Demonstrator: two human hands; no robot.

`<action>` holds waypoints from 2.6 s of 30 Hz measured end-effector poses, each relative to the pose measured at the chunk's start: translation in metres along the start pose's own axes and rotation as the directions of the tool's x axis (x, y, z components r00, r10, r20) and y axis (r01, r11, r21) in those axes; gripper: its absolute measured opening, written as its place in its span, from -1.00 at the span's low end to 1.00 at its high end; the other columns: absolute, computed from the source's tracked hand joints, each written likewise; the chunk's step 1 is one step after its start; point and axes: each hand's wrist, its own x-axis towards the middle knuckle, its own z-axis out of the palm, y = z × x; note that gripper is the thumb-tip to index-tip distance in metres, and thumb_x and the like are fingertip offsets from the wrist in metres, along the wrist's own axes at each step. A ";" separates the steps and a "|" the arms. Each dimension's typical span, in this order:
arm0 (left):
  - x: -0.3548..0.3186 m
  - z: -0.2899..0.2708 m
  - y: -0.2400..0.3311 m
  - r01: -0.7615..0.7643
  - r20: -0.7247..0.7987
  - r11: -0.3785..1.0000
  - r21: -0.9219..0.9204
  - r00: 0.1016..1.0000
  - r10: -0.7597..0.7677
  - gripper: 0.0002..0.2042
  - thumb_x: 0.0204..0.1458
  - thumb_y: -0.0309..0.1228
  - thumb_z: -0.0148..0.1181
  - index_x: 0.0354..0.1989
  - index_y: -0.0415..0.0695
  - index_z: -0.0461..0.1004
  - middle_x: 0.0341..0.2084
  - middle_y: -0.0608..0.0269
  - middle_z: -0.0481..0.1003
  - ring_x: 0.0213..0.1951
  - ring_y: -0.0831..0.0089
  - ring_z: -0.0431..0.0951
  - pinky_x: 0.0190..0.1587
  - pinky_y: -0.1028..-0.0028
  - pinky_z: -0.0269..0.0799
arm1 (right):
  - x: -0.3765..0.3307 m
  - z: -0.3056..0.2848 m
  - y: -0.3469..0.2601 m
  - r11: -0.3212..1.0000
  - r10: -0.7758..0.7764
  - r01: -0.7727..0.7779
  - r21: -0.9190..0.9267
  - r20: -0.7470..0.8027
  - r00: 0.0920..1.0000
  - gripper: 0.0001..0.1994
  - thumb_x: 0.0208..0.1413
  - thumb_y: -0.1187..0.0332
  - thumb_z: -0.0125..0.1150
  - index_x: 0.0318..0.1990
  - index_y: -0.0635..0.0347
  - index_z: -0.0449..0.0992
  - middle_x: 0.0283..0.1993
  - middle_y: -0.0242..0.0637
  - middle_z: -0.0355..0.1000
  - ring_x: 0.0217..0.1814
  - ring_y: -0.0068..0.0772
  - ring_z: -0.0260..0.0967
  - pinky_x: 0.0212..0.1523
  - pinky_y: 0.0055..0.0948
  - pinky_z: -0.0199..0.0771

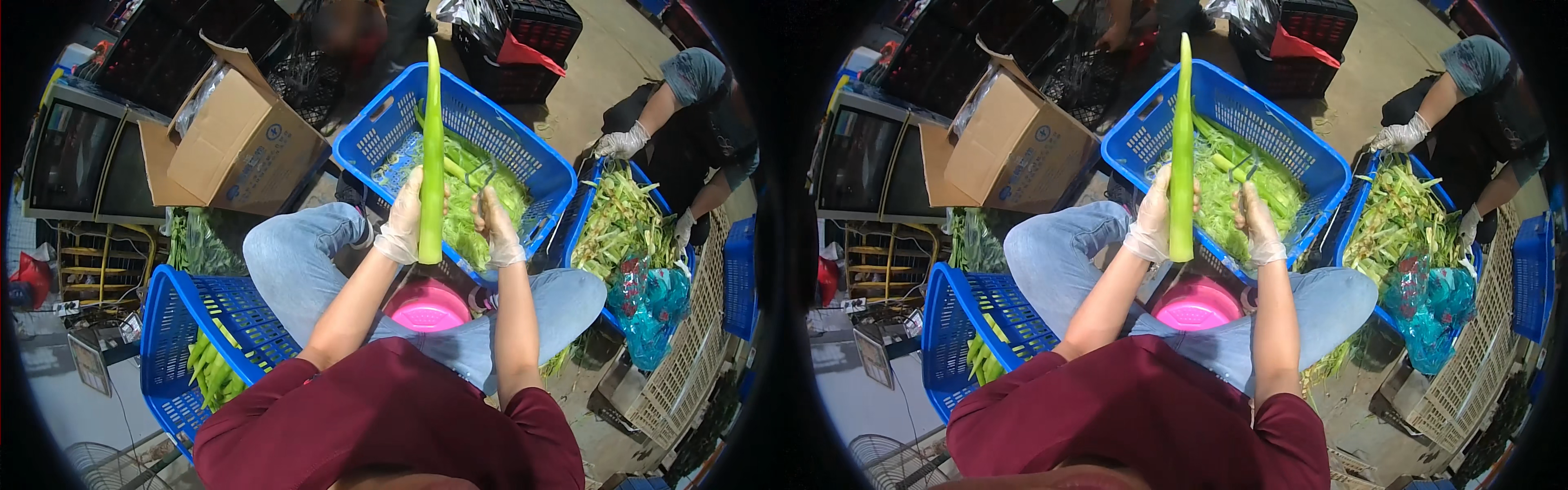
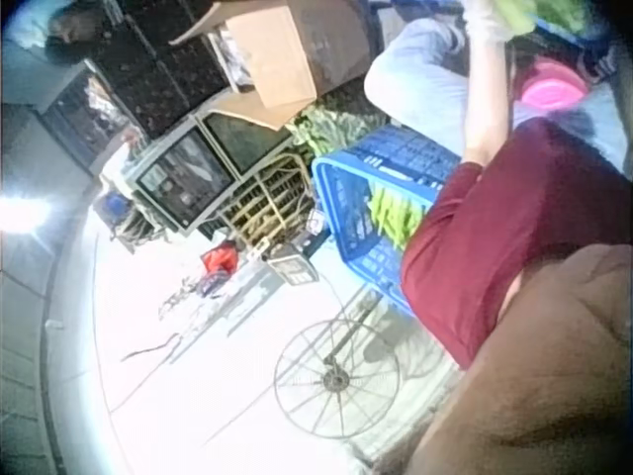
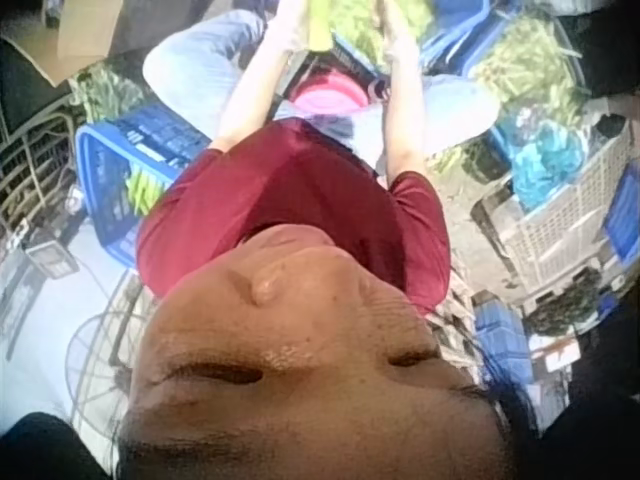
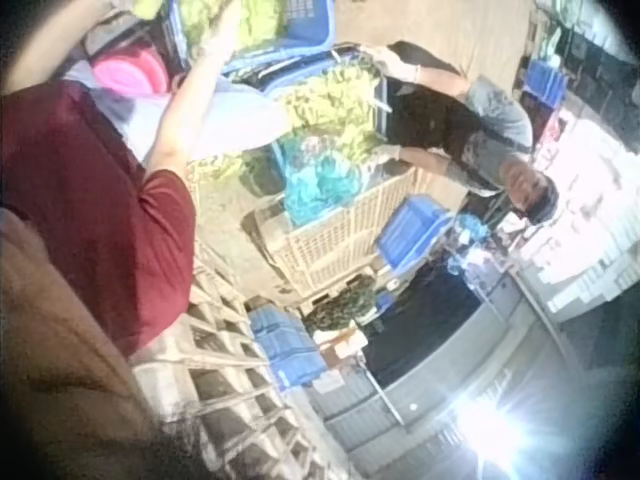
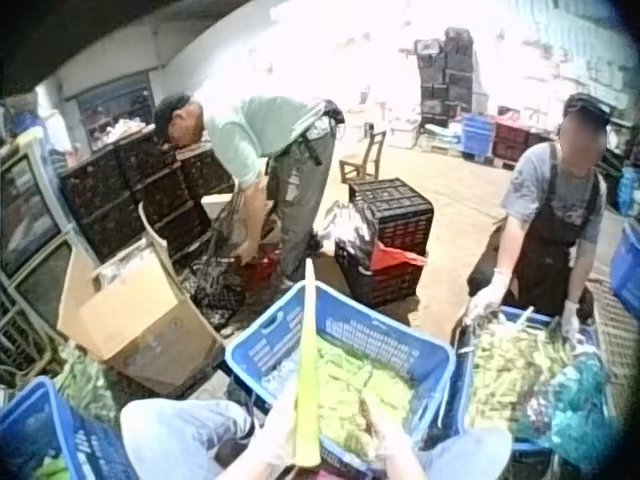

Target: Peeling the outer skin of long green vegetables using a hand peeler.

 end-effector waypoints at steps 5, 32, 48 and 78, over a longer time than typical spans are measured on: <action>-0.003 0.005 -0.003 0.123 0.078 0.983 -0.138 0.990 -0.113 -0.65 0.25 -0.03 0.00 -0.01 -0.02 0.31 -0.21 0.24 0.45 -0.34 0.46 0.50 -0.35 0.41 0.50 | -0.014 0.028 -0.019 0.984 -0.109 0.106 0.140 0.018 0.994 -0.46 0.28 -0.24 -0.16 -0.08 0.06 0.43 -0.42 -0.46 0.34 -0.62 -0.62 0.17 -0.61 -0.60 0.15; -0.015 -0.008 0.003 -0.083 0.053 0.992 0.095 0.996 0.078 -0.47 0.26 -0.04 0.03 0.28 -0.10 0.19 -0.25 0.25 0.45 -0.31 0.54 0.47 -0.25 0.51 0.48 | -0.035 0.057 -0.054 0.407 -0.758 0.508 -0.759 0.030 0.651 -0.71 0.29 0.10 0.03 -0.15 0.15 0.46 -0.41 -0.23 0.42 -0.54 -0.33 0.34 -0.50 -0.38 0.36; -0.015 -0.013 -0.025 -0.008 0.074 0.932 0.363 0.997 -0.020 -0.51 0.33 -0.22 -0.04 0.37 -0.13 0.17 -0.23 0.32 0.52 -0.32 0.66 0.41 -0.24 0.63 0.36 | -0.099 0.103 -0.117 0.205 -0.844 0.287 -0.936 -0.020 0.537 -0.68 0.20 0.15 0.20 -0.04 0.19 0.50 -0.29 -0.15 0.50 -0.40 -0.16 0.45 -0.36 -0.25 0.45; -0.007 -0.035 -0.033 0.017 0.073 0.938 0.345 0.996 -0.045 -0.47 0.30 -0.19 0.02 0.34 -0.26 0.19 -0.14 0.34 0.52 -0.14 0.64 0.46 -0.08 0.59 0.39 | -0.138 0.101 -0.058 0.289 -0.688 0.205 -0.935 -0.055 0.723 -0.69 0.15 0.16 0.21 -0.08 0.16 0.52 -0.30 -0.10 0.52 -0.40 -0.02 0.48 -0.39 -0.15 0.47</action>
